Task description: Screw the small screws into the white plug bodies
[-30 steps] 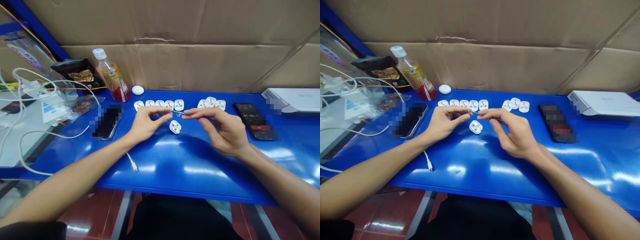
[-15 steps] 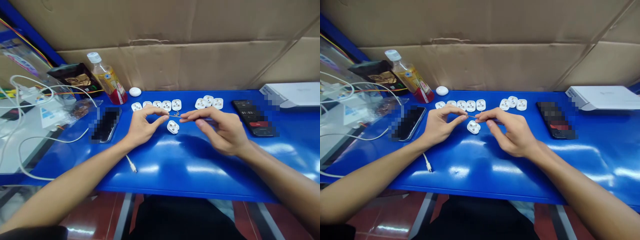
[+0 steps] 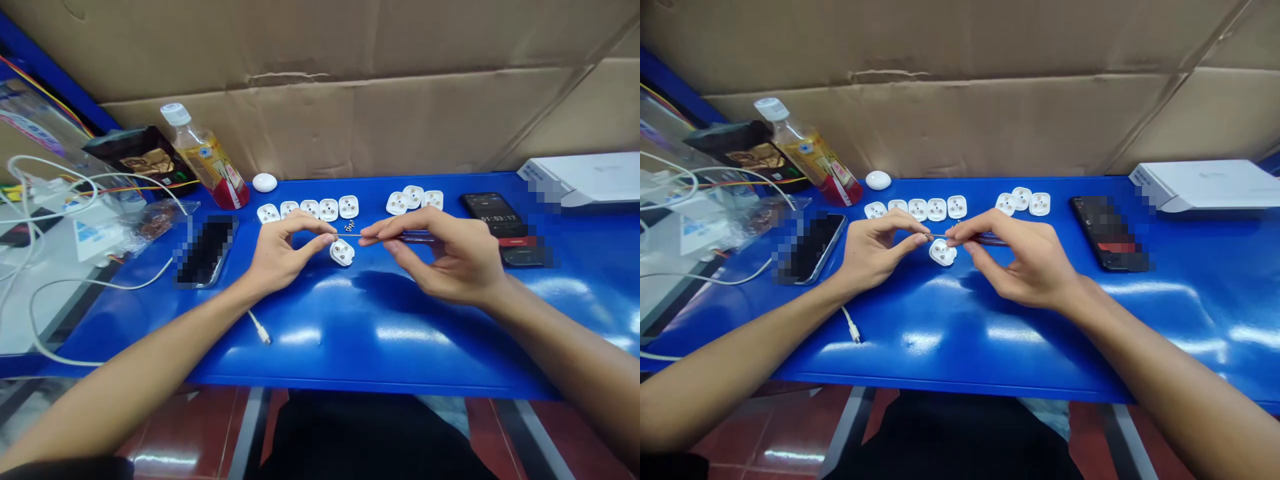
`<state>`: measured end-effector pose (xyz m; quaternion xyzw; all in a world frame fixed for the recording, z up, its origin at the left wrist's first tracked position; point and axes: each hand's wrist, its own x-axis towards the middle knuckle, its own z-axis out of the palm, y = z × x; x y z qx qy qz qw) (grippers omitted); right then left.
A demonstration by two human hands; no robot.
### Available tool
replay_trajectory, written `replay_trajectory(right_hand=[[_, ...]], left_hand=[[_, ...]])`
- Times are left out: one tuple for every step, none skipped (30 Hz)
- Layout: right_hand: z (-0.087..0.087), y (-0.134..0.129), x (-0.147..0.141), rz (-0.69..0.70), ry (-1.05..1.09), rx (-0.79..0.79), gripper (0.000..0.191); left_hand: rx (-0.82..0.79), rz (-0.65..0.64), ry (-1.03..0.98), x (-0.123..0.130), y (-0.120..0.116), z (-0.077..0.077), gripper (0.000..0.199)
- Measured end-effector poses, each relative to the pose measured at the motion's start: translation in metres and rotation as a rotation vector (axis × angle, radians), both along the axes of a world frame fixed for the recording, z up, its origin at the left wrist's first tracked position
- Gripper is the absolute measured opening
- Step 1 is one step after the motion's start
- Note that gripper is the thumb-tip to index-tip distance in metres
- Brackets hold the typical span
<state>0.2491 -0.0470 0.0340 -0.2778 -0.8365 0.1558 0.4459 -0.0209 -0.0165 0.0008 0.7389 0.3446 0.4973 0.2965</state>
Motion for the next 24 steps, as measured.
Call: replay_trajectory(right_hand=[[0.0000, -0.0003, -0.0009, -0.006, 0.009, -0.012, 0.026], [-0.0003, -0.0006, -0.0015, -0.008, 0.013, -0.023, 0.025], [-0.0007, -0.0008, -0.0020, -0.011, 0.017, -0.035, 0.025], [-0.0012, -0.0011, -0.0023, -0.014, 0.025, -0.044, 0.025], [-0.0016, -0.0013, -0.0025, -0.014, 0.036, -0.056, 0.025], [-0.0020, -0.0016, -0.0027, -0.012, 0.051, -0.070, 0.025], [-0.0021, -0.0018, -0.0029, -0.013, 0.064, -0.087, 0.025], [-0.0022, -0.0021, -0.0031, -0.014, 0.076, -0.100, 0.025], [-0.0020, -0.0023, -0.0035, -0.017, 0.087, -0.112, 0.025], [-0.0018, -0.0024, -0.0038, -0.021, 0.090, -0.118, 0.024], [-0.0016, -0.0024, -0.0041, -0.026, 0.089, -0.115, 0.024], [-0.0013, -0.0025, -0.0044, -0.031, 0.084, -0.103, 0.023], [-0.0010, -0.0025, -0.0045, -0.033, 0.077, -0.085, 0.023], [-0.0007, -0.0025, -0.0045, -0.034, 0.069, -0.070, 0.023], [-0.0003, -0.0026, -0.0043, -0.035, 0.059, -0.063, 0.023], [0.0002, -0.0028, -0.0040, -0.038, 0.049, -0.062, 0.023], [0.0009, -0.0030, -0.0035, -0.043, 0.038, -0.068, 0.024], [0.0019, -0.0033, -0.0030, -0.049, 0.030, -0.072, 0.025], [0.0031, -0.0034, -0.0024, -0.061, 0.022, -0.073, 0.025], [0.0045, -0.0034, -0.0018, -0.075, 0.012, -0.066, 0.026], [0.0058, -0.0031, -0.0011, -0.088, 0.002, -0.047, 0.026], [0.0069, -0.0025, -0.0003, -0.101, -0.013, -0.023, 0.025], [0.0076, -0.0016, 0.0005, -0.111, -0.026, -0.001, 0.025], [0.0078, -0.0004, 0.0013, -0.121, -0.035, 0.011, 0.024]], left_hand=[[0.022, 0.013, 0.005, 0.0000, -0.0002, -0.0002, 0.009], [0.042, 0.022, 0.013, -0.0001, -0.0003, -0.0003, 0.009], [0.061, 0.027, 0.019, -0.0003, -0.0004, -0.0003, 0.008], [0.078, 0.031, 0.023, -0.0005, -0.0004, -0.0003, 0.007], [0.092, 0.037, 0.025, -0.0007, -0.0003, -0.0002, 0.006], [0.100, 0.042, 0.027, -0.0009, -0.0002, -0.0001, 0.006], [0.106, 0.048, 0.027, -0.0011, -0.0001, -0.0001, 0.006], [0.111, 0.052, 0.024, -0.0013, 0.0000, -0.0001, 0.006], [0.114, 0.054, 0.022, -0.0013, 0.0000, -0.0002, 0.006], [0.115, 0.054, 0.020, -0.0013, 0.0001, -0.0002, 0.006], [0.114, 0.052, 0.019, -0.0012, 0.0000, -0.0003, 0.006], [0.113, 0.048, 0.018, -0.0011, -0.0001, -0.0003, 0.006], [0.110, 0.045, 0.019, -0.0008, -0.0003, -0.0002, 0.006], [0.105, 0.045, 0.022, -0.0006, -0.0005, 0.0001, 0.007], [0.095, 0.046, 0.028, -0.0004, -0.0008, 0.0006, 0.009], [0.081, 0.045, 0.037, -0.0003, -0.0011, 0.0012, 0.012], [0.063, 0.044, 0.048, -0.0002, -0.0013, 0.0020, 0.016], [0.045, 0.045, 0.062, -0.0003, -0.0015, 0.0027, 0.021], [0.028, 0.046, 0.085, -0.0005, -0.0016, 0.0034, 0.028], [0.017, 0.046, 0.116, -0.0008, -0.0016, 0.0039, 0.034], [0.009, 0.046, 0.153, -0.0012, -0.0016, 0.0042, 0.040], [0.005, 0.044, 0.193, -0.0016, -0.0015, 0.0042, 0.044], [-0.002, 0.035, 0.235, -0.0021, -0.0015, 0.0040, 0.048], [-0.012, 0.018, 0.272, -0.0025, -0.0014, 0.0036, 0.052]])
